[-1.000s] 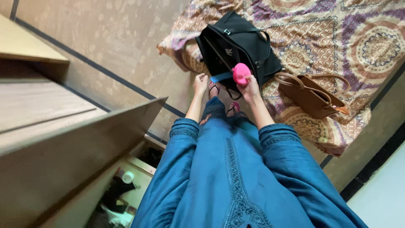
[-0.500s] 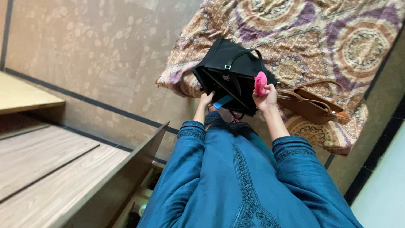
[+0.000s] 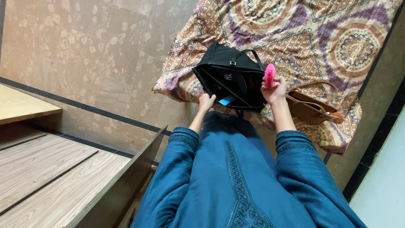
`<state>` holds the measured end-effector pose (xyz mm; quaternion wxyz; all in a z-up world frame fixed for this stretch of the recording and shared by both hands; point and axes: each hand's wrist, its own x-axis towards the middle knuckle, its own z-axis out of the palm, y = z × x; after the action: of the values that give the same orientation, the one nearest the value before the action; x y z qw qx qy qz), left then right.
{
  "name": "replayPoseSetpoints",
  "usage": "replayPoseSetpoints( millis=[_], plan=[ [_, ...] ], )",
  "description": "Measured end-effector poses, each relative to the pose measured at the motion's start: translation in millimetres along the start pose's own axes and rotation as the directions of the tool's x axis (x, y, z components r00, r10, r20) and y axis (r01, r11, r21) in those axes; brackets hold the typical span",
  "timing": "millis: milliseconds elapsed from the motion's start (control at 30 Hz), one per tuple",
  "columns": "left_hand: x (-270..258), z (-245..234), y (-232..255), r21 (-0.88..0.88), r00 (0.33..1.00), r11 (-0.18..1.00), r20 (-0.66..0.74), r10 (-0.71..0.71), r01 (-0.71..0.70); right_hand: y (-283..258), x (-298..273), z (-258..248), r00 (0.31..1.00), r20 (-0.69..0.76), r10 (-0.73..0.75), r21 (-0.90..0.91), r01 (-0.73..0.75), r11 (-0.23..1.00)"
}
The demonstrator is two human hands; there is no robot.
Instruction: The person packs a black laptop bag with a laptop, power adapter, and cables, then adds a small bottle, a cloth pouch, and a pink case from a nearby shelf. The bag is closed and placed on the floor.
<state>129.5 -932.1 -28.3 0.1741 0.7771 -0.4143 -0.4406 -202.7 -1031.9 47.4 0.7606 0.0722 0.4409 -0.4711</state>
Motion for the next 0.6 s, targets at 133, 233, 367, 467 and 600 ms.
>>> replayPoseSetpoints(
  millis=[133, 233, 367, 467, 600],
  plan=[
    [-13.1, 4.6, 8.6, -0.087, 0.988, 0.985, -0.043, 0.146, -0.149, -27.6, 7.7, 6.8, 1.0, 0.002, 0.022, -0.037, -0.022, 0.999],
    [-33.3, 8.7, 19.5, -0.053, 0.994, 0.993, -0.016, 0.108, -0.108, -40.6, 8.5, 7.4, 0.999, 0.031, 0.033, -0.049, -0.032, 0.998],
    [-70.8, 2.4, 48.0, -0.127, 0.994, 0.988, 0.036, 0.098, -0.093, -53.2, 13.0, 16.9, 0.998, 0.053, 0.045, -0.106, -0.039, 0.994],
    [-98.5, -9.2, 78.0, -0.269, 0.989, 0.963, 0.146, 0.031, 0.009, -58.1, 13.9, 25.3, 0.993, 0.093, 0.073, -0.139, -0.06, 0.988],
    [-124.3, -24.1, 109.6, -0.498, 0.968, 0.86, 0.251, 0.022, 0.11, -58.7, 15.9, 35.0, 0.989, 0.117, 0.091, -0.163, -0.071, 0.984]
  ],
)
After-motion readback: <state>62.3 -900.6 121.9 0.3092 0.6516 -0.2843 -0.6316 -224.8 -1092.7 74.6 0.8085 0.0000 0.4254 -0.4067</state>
